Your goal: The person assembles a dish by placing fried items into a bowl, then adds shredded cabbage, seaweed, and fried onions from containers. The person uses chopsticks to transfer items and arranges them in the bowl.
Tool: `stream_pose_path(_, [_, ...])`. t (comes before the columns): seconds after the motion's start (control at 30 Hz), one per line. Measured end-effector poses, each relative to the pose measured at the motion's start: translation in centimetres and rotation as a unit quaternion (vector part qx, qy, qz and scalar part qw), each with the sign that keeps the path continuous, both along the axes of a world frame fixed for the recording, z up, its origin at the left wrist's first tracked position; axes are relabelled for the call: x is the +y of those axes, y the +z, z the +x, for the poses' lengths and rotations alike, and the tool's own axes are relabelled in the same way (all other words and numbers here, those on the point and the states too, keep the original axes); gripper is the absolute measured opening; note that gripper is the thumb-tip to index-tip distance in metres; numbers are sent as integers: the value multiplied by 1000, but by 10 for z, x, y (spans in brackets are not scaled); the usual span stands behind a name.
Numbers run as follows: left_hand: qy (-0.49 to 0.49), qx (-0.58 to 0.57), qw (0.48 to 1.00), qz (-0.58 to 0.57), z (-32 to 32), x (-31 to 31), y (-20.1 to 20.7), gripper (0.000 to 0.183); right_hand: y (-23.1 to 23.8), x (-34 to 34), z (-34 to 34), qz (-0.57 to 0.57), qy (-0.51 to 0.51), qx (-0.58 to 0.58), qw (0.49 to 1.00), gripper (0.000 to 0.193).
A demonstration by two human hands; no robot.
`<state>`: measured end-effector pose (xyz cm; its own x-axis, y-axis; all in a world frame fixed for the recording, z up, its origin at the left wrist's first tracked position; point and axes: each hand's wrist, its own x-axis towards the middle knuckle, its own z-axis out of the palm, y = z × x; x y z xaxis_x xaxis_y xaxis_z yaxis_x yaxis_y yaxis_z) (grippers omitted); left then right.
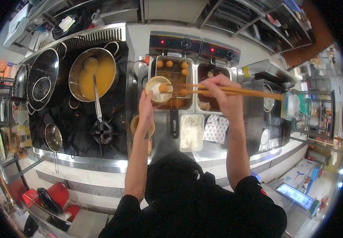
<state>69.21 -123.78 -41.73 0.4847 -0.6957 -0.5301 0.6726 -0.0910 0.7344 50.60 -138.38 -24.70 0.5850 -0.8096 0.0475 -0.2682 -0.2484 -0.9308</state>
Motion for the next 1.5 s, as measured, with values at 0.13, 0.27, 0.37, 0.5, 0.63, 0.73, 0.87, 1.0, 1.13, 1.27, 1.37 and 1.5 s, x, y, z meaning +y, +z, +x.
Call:
stream_pose_path(0.13, [-1, 13, 1000, 2, -5, -4, -2, 41, -14, -4, -8, -53, -7, -3, 999, 12])
stream_pose_path(0.27, [5, 19, 1000, -18, -6, 2, -14, 42, 11, -17, -11, -4, -78, -56, 995, 15])
stream_pose_path(0.37, [8, 10, 1000, -10, -7, 2, -13, 42, -21, -49, 0, -116, -62, 21, 991, 13])
stream_pose_path(0.5, [-13, -92, 996, 9, -9, 12, -13, 41, -90, -81, 23, -222, 26, 66, 972, 14])
stream_pose_path(0.63, [-8, -168, 986, 7, -15, 14, -8, 38, -112, -91, 36, -208, 52, 178, 961, 20])
stream_pose_path(0.73, [12, -139, 990, -6, -18, 16, -10, 35, -122, -94, 35, -171, 26, 143, 974, 20])
stream_pose_path(0.87, [22, -129, 991, 17, -19, 15, -15, 37, -123, -95, 29, -162, 10, 155, 975, 21])
stream_pose_path(1.0, [23, -115, 993, 19, -17, 17, -15, 42, -116, -95, 27, -157, 6, 128, 979, 21])
stream_pose_path(1.13, [3, -73, 997, 19, -14, 16, 3, 41, -126, -97, 32, -191, 4, 113, 975, 21])
stream_pose_path(1.27, [15, -54, 998, 11, -13, 17, 0, 40, -139, -97, 36, -202, -10, 128, 971, 20])
stream_pose_path(1.37, [21, -44, 999, -1, -12, 16, 2, 41, -148, -101, 32, -164, -24, 106, 981, 20])
stream_pose_path(1.5, [23, -41, 999, 2, -12, 16, 1, 38, -127, -89, 26, -125, -58, 74, 988, 19])
